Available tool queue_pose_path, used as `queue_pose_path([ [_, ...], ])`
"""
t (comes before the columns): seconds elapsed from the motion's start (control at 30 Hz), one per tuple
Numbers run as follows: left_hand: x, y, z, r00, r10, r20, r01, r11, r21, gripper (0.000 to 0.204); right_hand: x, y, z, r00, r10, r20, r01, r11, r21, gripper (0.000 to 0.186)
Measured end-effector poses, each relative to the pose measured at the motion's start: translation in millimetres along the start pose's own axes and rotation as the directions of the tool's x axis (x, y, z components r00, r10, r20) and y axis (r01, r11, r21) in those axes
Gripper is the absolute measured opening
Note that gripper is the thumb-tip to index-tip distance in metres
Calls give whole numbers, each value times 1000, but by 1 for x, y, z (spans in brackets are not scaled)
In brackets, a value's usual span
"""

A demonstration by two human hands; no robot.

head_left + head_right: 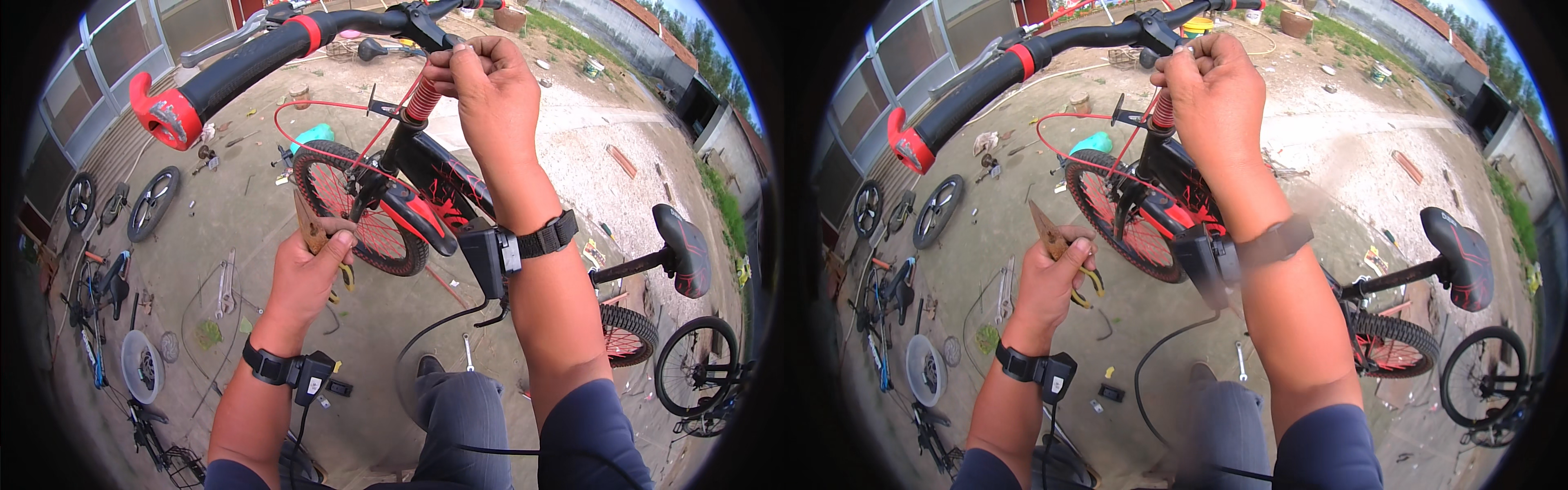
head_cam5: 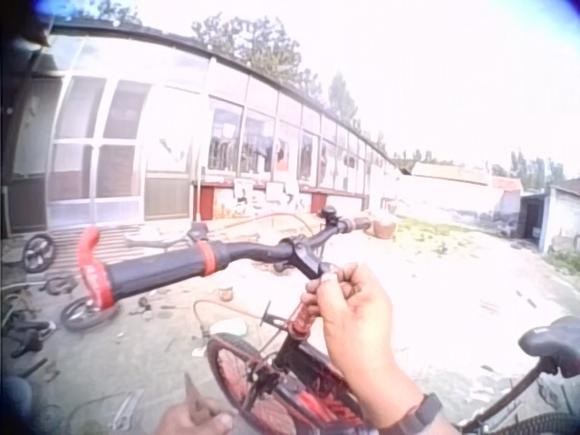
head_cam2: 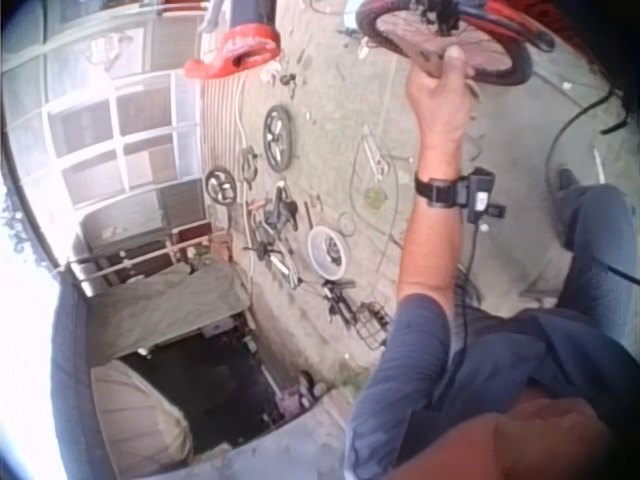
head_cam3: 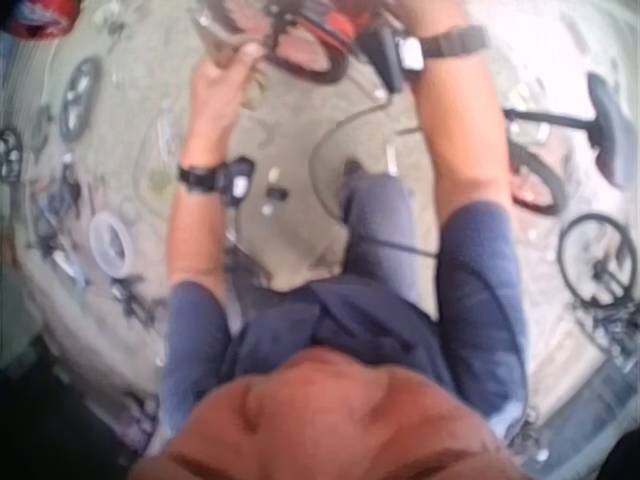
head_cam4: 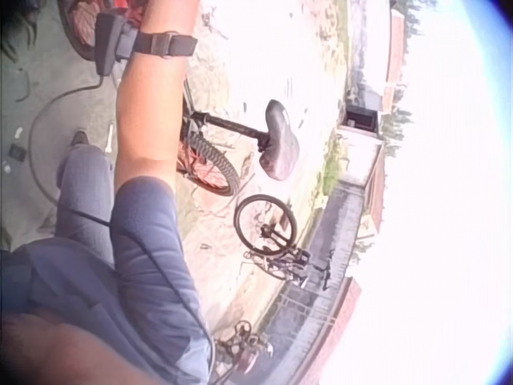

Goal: The person uses pliers to crimp a metal ferrule onto a bicycle brake cable. They repeatedly adjust the cable and ferrule, then route the cable toward the handlebar area of a red and black bicycle.

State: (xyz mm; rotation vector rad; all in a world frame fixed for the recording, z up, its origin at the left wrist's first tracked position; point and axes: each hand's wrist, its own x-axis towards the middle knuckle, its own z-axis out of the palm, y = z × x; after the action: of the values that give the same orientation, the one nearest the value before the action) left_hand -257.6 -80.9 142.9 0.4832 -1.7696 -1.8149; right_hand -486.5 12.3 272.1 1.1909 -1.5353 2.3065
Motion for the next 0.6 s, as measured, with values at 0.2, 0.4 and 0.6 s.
queue_pose_path([
  [0.2, -4, -7, 0, 998, -60, -15, 59, 997, -57, 26, 13, 7, -2, 998, -41, -37, 40, 999, -20, 17],
  [0.4, -15, -15, 5, 990, -141, -29, 137, 984, -111, 27, 11, 6, -37, 992, -69, -105, 73, 997, 32, 18],
  [0.6, -30, -27, -1, 984, -168, -52, 160, 979, -124, 21, -21, -35, -76, 947, -137, -289, 138, 990, -16, 15],
])
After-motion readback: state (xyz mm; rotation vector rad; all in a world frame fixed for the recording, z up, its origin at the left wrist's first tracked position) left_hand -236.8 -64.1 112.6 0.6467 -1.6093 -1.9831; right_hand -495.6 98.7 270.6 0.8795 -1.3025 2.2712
